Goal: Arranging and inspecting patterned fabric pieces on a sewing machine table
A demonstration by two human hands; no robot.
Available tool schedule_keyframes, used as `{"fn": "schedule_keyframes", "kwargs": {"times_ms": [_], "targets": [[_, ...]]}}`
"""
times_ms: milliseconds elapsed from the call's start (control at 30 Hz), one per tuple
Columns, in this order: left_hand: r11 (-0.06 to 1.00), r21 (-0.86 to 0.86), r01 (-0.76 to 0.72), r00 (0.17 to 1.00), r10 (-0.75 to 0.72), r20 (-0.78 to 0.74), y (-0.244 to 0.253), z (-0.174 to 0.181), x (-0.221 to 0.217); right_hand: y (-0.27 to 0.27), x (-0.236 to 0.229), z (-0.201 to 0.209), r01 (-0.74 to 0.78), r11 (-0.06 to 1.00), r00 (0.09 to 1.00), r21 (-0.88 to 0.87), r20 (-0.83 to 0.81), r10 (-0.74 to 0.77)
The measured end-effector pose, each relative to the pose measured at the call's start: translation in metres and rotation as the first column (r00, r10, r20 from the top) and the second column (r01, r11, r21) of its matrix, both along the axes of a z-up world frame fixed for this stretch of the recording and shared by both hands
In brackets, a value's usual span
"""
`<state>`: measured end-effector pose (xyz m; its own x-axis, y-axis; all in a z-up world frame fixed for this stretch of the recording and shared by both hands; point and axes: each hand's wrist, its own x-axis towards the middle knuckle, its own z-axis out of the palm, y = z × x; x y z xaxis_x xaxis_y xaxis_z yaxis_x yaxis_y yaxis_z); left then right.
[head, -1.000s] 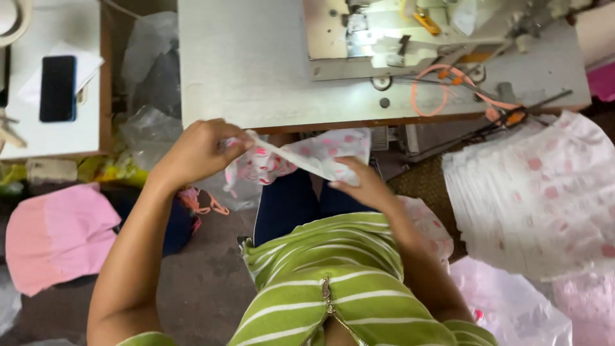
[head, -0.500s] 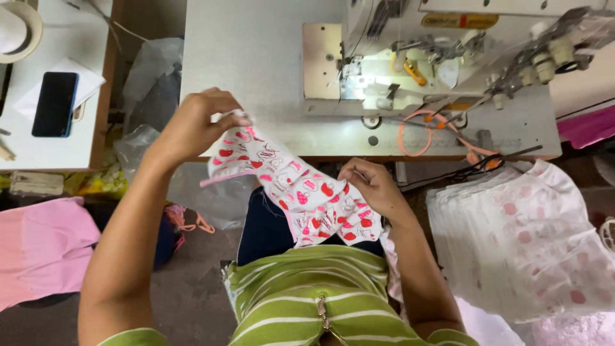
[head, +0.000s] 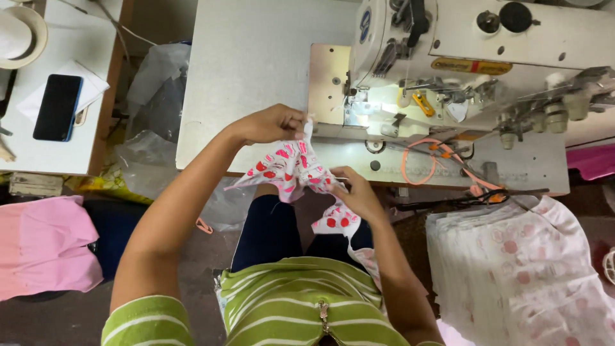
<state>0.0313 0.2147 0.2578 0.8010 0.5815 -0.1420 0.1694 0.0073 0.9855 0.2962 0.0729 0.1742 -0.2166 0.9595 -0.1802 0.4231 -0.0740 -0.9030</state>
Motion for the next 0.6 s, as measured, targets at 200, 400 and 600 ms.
{"fn": "schedule_keyframes", "kwargs": {"times_ms": [200, 400, 600], "targets": [[0.998, -0.04, -0.043, 0.996, 0.04, -0.079, 0.029, -0.099, -0.01, 0.019, -0.054, -0.042, 0.148, 0.988, 0.967, 0.046, -0.215, -0.135], [0.893, 0.204, -0.4, 0.906, 0.419, -0.056, 0.011, -0.083, 0.006, 0.024, -0.032, -0.016, 0.234, 0.957, 0.96, 0.171, -0.199, -0.199], [0.833, 0.068, -0.549, 0.834, 0.541, 0.106, -0.003, -0.085, 0.037, 0.032, -0.008, -0.014, 0.333, 0.896, 0.941, 0.294, -0.158, -0.298]]}}
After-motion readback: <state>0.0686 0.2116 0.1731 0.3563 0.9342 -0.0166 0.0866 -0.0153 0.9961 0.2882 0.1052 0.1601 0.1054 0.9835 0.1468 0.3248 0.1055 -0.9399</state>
